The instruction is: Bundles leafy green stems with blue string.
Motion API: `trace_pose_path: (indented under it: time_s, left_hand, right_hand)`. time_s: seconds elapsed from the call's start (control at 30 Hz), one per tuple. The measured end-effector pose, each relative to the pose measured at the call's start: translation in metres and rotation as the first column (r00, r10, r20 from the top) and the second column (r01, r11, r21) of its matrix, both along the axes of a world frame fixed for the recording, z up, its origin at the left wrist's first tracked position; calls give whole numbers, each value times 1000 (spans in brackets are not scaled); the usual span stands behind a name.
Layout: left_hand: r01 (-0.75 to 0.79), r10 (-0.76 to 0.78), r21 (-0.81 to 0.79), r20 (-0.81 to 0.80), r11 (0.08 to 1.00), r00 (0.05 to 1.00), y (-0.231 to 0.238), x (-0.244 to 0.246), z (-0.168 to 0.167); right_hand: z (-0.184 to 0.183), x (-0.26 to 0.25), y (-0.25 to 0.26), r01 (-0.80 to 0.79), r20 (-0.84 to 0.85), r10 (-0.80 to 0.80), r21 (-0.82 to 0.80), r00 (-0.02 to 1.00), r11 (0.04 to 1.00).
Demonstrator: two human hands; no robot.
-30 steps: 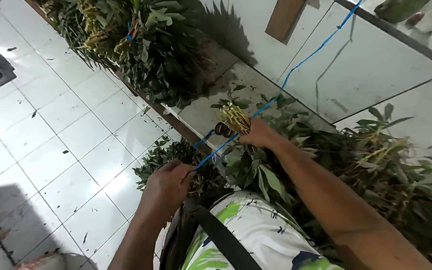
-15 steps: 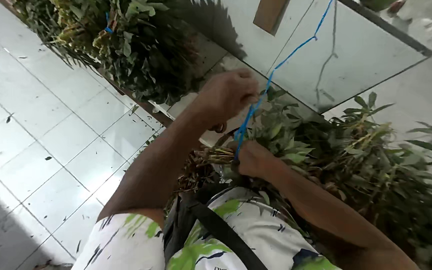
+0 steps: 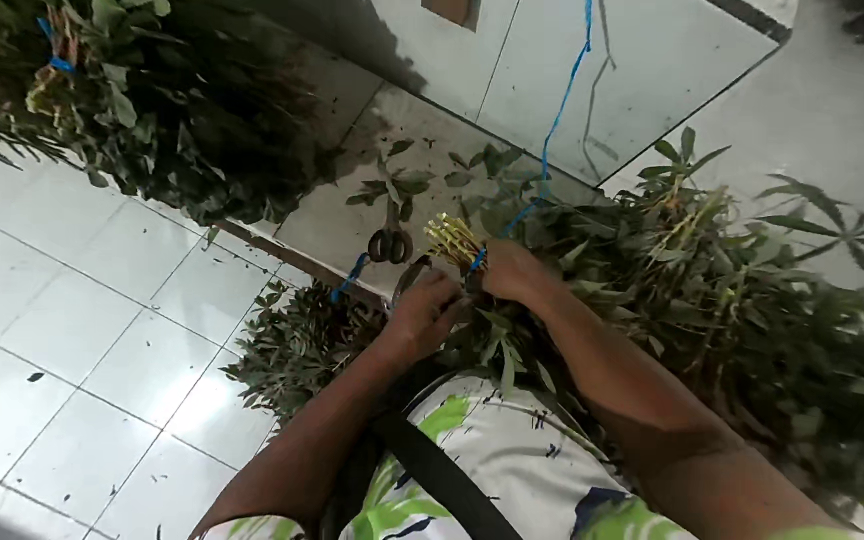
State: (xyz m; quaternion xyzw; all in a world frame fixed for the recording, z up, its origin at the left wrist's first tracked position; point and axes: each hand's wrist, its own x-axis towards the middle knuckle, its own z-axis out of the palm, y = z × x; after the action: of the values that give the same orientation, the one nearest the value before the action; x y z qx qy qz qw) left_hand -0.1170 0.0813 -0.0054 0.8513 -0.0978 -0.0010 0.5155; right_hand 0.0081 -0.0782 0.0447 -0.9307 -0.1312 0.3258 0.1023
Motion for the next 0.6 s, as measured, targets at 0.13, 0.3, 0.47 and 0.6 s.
trace_pose_path:
  time_s: [0.13, 0.3, 0.47, 0.6]
  left_hand:
    - [-53, 60, -125, 57, 991, 997, 2, 28, -13]
    - [-200, 197, -13, -115, 980, 974, 7, 60, -55]
    - [-280, 274, 28, -318, 960, 908, 5, 76, -61]
    - [-274, 254, -41, -272, 961, 928, 1, 78, -70]
  right_hand:
    - [-53, 5, 15, -72, -126, 108, 263, 986, 962]
    - [-116, 8, 26, -148, -74, 167, 216, 983, 965]
    - [-92, 5, 25, -8, -48, 17, 189, 999, 982]
    - [-73, 20, 1, 20, -1, -21, 311, 1000, 950]
